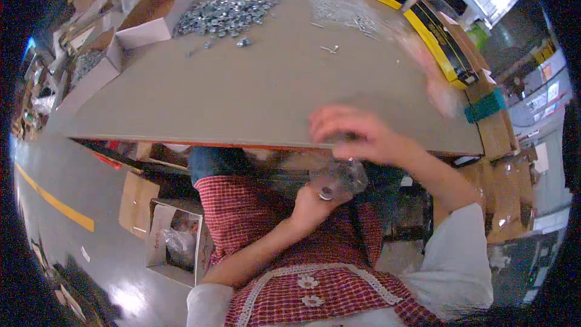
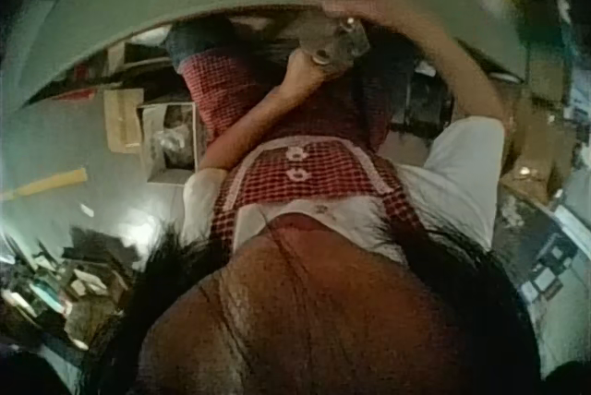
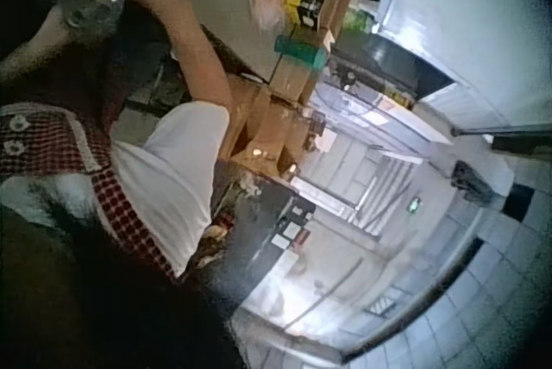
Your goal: The person is picking up small metal screws and nuts from a table and placing them into a small transparent plastic bag.
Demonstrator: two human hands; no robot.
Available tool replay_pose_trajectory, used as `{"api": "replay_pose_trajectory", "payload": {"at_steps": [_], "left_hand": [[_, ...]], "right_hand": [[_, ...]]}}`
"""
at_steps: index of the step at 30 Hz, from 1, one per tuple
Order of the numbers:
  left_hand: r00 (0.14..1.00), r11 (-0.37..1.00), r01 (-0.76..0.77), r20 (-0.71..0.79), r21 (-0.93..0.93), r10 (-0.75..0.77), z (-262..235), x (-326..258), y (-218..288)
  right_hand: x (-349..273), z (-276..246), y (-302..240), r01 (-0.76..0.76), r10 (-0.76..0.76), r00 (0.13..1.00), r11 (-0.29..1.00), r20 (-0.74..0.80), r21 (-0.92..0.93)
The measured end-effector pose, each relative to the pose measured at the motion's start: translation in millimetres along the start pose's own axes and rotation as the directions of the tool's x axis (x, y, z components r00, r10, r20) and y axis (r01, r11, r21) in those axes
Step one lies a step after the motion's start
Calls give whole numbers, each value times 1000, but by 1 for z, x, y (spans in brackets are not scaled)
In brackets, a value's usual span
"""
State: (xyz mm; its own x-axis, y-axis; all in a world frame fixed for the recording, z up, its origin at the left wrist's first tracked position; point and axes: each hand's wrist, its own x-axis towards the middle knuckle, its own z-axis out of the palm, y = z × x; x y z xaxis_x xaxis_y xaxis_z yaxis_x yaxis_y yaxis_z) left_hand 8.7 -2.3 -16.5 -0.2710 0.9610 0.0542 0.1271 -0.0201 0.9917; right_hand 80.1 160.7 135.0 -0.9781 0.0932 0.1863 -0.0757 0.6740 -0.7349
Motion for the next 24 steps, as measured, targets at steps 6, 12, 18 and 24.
{"api": "replay_pose_trajectory", "payload": {"at_steps": [6, 12, 18, 24], "left_hand": [[998, 979, 65, 4, -192, -66, 1, -5, 15], [995, 999, 28, -95, -44, -32, 7, -2, -1], [987, 987, 139, -87, 84, -132, 0, 7, -4], [991, 991, 98, -105, 93, -88, 4, 3, -16]], "right_hand": [[-46, -47, 13, -366, 279, 864, 920, -419, -141], [-33, -122, 116, -821, 509, 563, 430, -651, -374], [59, -66, 131, -525, 317, 846, 641, -429, -560], [109, -62, 152, -295, -18, 919, 633, -394, -715]]}}
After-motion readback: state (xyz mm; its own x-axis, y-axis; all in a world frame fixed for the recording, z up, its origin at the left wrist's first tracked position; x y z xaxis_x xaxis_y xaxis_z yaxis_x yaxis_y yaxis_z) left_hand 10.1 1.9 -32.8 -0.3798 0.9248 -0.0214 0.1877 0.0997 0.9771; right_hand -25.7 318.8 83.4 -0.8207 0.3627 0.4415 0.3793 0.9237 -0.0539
